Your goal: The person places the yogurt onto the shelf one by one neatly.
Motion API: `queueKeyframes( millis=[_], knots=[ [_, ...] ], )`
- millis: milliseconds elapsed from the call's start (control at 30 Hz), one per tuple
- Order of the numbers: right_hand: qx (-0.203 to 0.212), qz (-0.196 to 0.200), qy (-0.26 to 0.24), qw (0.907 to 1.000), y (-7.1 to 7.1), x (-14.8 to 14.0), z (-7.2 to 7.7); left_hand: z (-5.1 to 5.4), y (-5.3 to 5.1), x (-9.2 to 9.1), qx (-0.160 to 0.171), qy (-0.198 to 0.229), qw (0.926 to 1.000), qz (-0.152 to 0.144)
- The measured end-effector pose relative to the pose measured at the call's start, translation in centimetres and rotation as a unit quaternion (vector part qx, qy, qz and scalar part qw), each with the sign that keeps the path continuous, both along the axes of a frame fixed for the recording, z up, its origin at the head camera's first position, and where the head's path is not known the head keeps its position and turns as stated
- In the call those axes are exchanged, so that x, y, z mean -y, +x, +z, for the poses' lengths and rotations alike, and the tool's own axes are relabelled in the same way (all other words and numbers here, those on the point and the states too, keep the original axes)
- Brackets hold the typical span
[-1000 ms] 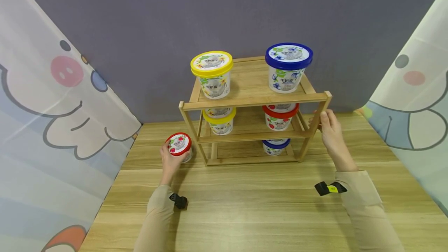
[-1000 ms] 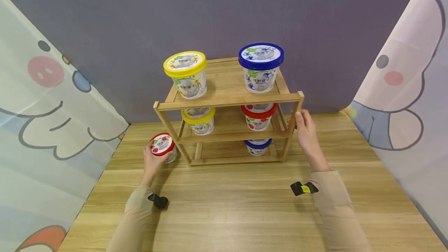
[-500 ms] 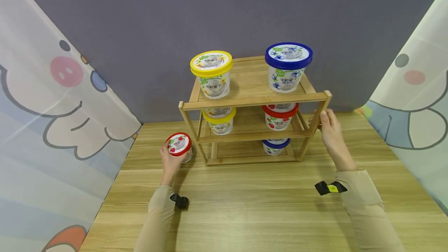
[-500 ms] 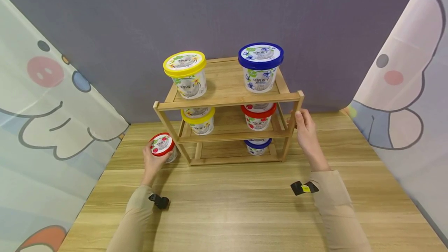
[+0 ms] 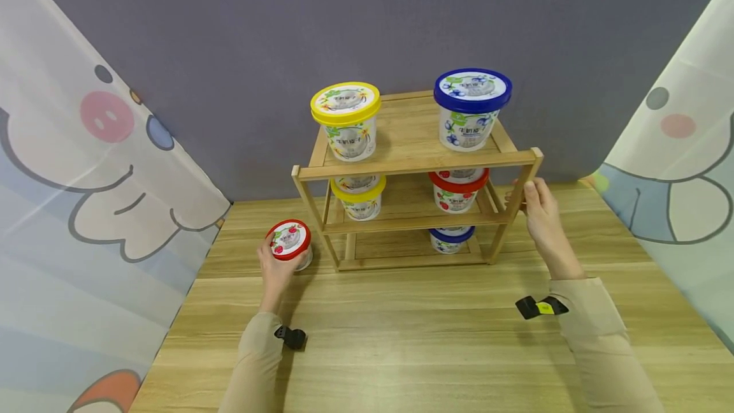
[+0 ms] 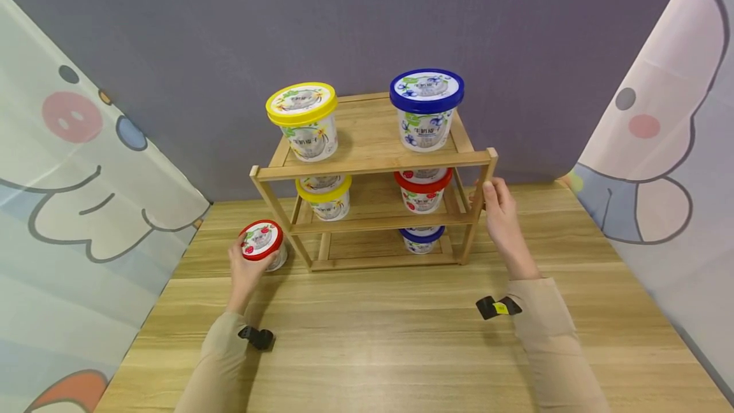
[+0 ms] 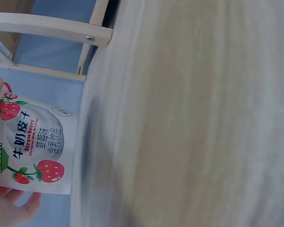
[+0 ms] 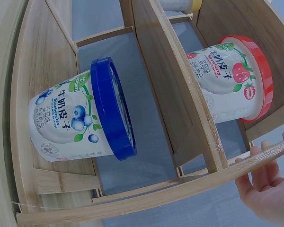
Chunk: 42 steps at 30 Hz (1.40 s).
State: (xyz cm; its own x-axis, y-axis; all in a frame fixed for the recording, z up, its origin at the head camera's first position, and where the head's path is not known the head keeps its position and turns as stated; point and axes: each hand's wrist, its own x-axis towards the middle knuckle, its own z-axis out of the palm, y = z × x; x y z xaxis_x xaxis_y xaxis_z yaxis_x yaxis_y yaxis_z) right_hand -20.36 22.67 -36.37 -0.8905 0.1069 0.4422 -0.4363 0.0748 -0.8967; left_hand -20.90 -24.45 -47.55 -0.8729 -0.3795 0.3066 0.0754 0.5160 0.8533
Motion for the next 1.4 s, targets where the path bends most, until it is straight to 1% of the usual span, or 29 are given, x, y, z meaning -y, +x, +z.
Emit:
queueKeyframes(
  millis=[233,467,600,767,933,1033,1133,1400],
  knots=[
    [0.001,-0.004,0.005,1.0000,0.0,0.0,0.0,1.2,1.1,-0.5,-0.022,-0.006,0.9997,0.000],
    [0.003,-0.002,0.011,0.9999,0.1,0.0,0.0,2.6,2.4,-1.0,-0.030,-0.005,0.9995,-0.008],
    [0.004,0.000,0.012,0.9999,0.1,0.0,0.1,3.4,3.2,-1.2,-0.042,-0.011,0.9989,-0.016],
    [0.005,0.002,0.016,0.9999,0.2,0.0,0.1,4.4,4.3,-1.7,-0.044,-0.006,0.9987,-0.024],
    [0.005,0.001,0.015,0.9999,0.2,0.0,0.1,5.5,5.6,-2.4,-0.046,0.013,0.9983,-0.034],
    [0.003,0.000,0.015,0.9999,0.2,0.0,0.1,6.3,6.3,-2.9,-0.044,0.018,0.9981,-0.039],
    [0.001,0.000,0.015,0.9999,0.2,0.0,0.0,7.0,7.0,-3.4,-0.048,0.013,0.9978,-0.043],
    [0.001,-0.002,0.013,0.9999,0.1,0.0,0.0,8.5,8.5,-5.1,-0.072,-0.006,0.9958,-0.057]
  ],
)
